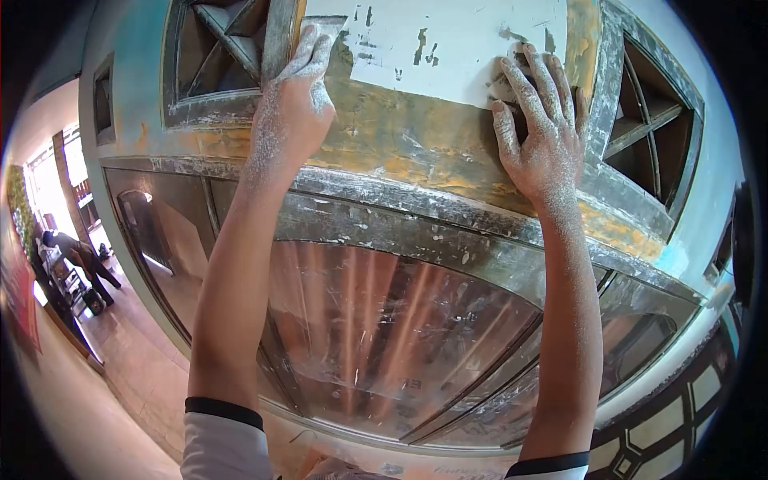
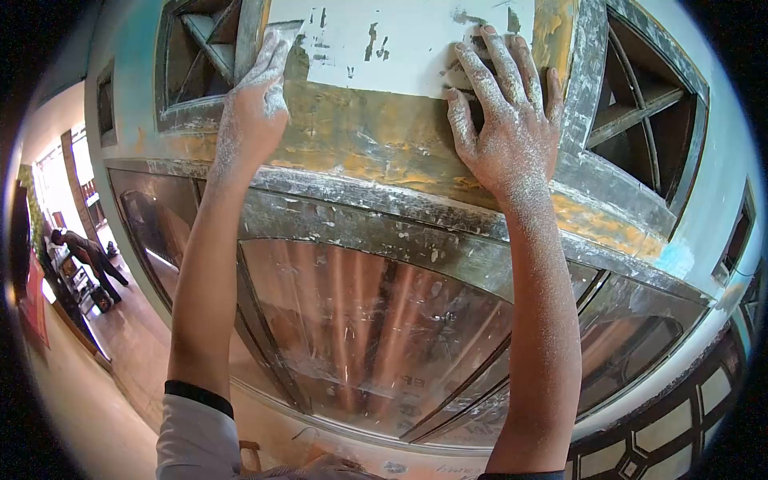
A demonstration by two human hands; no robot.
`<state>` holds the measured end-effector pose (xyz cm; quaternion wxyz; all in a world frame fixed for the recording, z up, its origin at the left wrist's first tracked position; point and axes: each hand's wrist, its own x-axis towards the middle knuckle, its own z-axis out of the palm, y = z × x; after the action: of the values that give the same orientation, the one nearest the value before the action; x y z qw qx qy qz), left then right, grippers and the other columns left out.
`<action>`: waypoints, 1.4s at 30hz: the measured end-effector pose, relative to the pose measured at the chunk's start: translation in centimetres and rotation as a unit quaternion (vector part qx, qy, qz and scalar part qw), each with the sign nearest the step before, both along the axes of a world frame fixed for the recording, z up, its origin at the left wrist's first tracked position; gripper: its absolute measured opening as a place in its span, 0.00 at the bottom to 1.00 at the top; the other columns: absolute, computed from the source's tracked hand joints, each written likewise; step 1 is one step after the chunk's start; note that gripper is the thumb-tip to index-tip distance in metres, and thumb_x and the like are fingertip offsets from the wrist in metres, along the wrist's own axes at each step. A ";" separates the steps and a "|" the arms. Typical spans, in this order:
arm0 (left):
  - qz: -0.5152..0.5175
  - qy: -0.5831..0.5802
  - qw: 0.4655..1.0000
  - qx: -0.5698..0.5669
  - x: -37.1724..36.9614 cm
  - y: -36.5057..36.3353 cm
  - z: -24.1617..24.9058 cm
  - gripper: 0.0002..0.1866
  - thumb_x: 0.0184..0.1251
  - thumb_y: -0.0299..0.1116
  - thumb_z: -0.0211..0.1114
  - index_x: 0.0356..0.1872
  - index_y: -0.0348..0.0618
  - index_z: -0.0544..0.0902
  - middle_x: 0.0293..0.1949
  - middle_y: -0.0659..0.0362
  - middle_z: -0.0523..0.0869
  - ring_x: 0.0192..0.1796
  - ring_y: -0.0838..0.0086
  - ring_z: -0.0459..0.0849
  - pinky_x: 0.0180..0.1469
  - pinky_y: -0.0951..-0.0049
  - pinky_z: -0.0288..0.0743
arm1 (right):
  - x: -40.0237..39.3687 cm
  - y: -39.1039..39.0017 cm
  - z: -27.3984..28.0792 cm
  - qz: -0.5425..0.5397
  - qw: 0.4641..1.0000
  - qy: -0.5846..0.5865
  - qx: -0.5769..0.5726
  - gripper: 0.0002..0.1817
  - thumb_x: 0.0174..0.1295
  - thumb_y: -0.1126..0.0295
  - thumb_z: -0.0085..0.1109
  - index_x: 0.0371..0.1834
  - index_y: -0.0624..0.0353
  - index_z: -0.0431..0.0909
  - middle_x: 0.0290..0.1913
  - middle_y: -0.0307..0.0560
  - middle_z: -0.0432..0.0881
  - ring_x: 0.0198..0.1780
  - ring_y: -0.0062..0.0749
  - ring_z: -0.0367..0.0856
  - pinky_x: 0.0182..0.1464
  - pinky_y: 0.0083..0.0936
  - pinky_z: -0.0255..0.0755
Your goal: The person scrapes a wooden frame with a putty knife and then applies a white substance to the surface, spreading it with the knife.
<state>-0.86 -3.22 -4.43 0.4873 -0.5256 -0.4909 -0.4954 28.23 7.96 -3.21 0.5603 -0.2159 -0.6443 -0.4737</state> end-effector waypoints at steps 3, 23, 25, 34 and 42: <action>0.019 -0.008 1.000 0.004 0.3 0.2 2.1 0.28 0.67 0.25 0.53 0.70 0.38 0.77 0.74 0.48 0.75 0.71 0.50 0.77 0.74 0.56 0.73 | 0.0 0.0 0.1 -0.006 1.000 0.000 -0.004 0.28 0.75 0.50 0.57 0.77 0.32 0.73 0.82 0.34 0.66 0.83 0.39 0.60 0.84 0.56 0.47; 0.022 -0.025 0.999 -0.039 1.8 -0.8 4.6 0.30 0.64 0.26 0.54 0.71 0.41 0.77 0.77 0.53 0.72 0.65 0.49 0.82 0.69 0.54 0.77 | 0.2 0.3 -0.1 0.004 1.000 -0.008 0.003 0.28 0.74 0.49 0.57 0.77 0.35 0.73 0.82 0.37 0.66 0.83 0.41 0.61 0.83 0.59 0.48; 0.004 0.005 1.000 0.002 0.6 0.5 2.3 0.30 0.63 0.25 0.55 0.70 0.41 0.78 0.76 0.53 0.74 0.65 0.49 0.82 0.69 0.54 0.77 | 0.2 0.0 0.0 0.004 1.000 -0.009 -0.003 0.29 0.74 0.48 0.57 0.77 0.36 0.73 0.82 0.38 0.66 0.83 0.41 0.60 0.84 0.59 0.47; 0.008 -0.034 0.997 -0.072 0.1 0.5 5.7 0.30 0.68 0.21 0.51 0.74 0.40 0.75 0.79 0.51 0.70 0.79 0.57 0.70 0.79 0.63 0.65 | 0.1 -0.7 0.0 -0.003 1.000 -0.012 -0.019 0.30 0.71 0.51 0.60 0.76 0.39 0.74 0.82 0.40 0.67 0.84 0.44 0.58 0.84 0.54 0.46; -0.027 -0.011 0.999 -0.022 0.0 -0.1 2.3 0.30 0.67 0.22 0.52 0.73 0.39 0.76 0.78 0.48 0.71 0.79 0.55 0.69 0.80 0.64 0.63 | -0.1 -0.7 0.3 -0.044 0.998 -0.015 -0.029 0.33 0.74 0.46 0.54 0.81 0.34 0.68 0.85 0.39 0.61 0.86 0.43 0.55 0.85 0.56 0.43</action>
<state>-0.84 -3.27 -2.17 0.4567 -0.5433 -0.4927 -0.5035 28.17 7.22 -2.95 0.5227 -0.2534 -0.6558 -0.4823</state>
